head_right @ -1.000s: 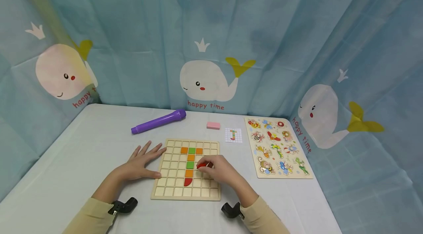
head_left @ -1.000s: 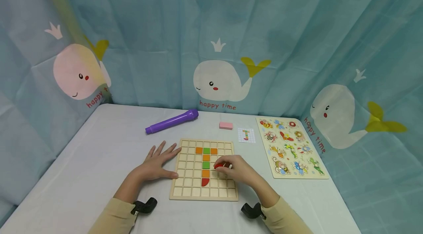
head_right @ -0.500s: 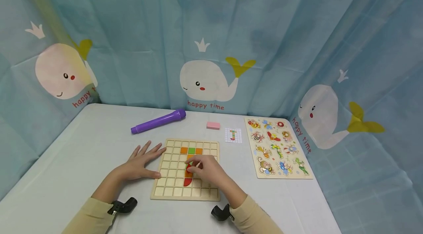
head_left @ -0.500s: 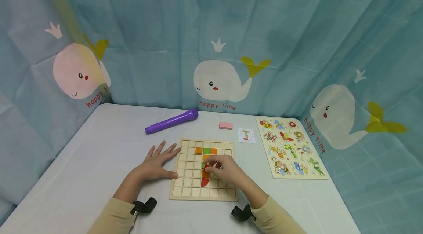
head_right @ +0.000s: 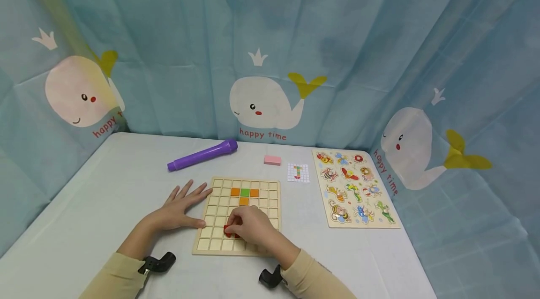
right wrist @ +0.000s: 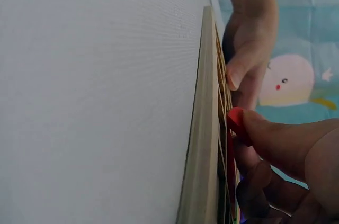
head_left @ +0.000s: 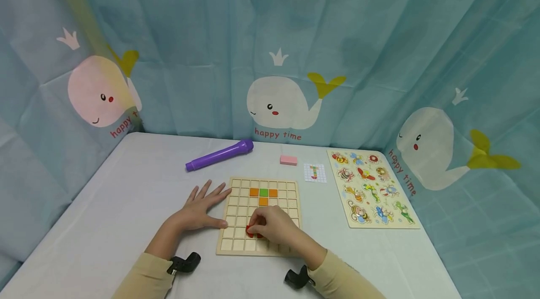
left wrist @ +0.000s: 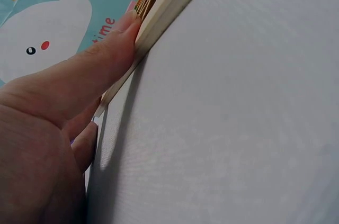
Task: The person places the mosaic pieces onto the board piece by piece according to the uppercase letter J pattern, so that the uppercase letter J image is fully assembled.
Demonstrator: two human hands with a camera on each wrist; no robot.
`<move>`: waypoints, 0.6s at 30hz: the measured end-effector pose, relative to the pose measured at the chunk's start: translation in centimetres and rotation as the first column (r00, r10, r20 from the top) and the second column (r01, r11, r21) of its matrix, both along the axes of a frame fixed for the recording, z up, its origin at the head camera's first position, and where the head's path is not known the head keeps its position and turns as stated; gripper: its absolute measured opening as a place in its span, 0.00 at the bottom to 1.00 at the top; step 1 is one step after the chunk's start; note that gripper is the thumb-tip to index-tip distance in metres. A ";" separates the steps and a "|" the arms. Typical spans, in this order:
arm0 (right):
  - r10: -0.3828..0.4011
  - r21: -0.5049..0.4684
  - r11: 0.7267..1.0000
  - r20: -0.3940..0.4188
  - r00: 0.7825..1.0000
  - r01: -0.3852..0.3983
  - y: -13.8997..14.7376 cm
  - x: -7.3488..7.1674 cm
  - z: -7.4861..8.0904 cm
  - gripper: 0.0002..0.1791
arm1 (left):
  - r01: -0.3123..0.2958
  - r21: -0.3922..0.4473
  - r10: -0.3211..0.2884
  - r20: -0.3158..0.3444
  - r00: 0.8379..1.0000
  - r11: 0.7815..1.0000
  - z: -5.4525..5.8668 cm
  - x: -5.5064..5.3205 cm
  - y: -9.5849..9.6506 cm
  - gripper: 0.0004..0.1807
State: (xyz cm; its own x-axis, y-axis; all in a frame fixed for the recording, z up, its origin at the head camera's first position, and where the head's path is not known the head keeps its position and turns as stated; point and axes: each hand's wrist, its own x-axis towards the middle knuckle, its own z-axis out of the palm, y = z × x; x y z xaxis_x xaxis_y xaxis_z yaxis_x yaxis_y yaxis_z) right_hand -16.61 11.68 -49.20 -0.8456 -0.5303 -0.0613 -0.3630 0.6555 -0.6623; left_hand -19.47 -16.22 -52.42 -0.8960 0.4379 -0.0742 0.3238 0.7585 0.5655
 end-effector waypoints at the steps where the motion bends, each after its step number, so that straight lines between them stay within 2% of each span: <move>1: 0.001 0.010 1.000 -0.004 1.000 -0.001 -0.1 0.1 0.0 0.06 | 0.001 -0.001 -0.001 -0.001 1.000 1.000 0.0 0.0 0.0 0.58; 12: -0.009 0.076 0.997 -0.030 0.999 0.011 0.0 0.1 -0.1 0.06 | 0.010 0.005 -0.010 0.006 1.000 1.000 0.0 -0.2 0.0 0.58; 18: -0.025 0.065 0.998 -0.026 0.999 0.026 0.5 -0.1 -0.1 0.07 | 0.011 0.003 -0.011 0.008 1.000 1.000 0.3 -0.1 0.2 0.58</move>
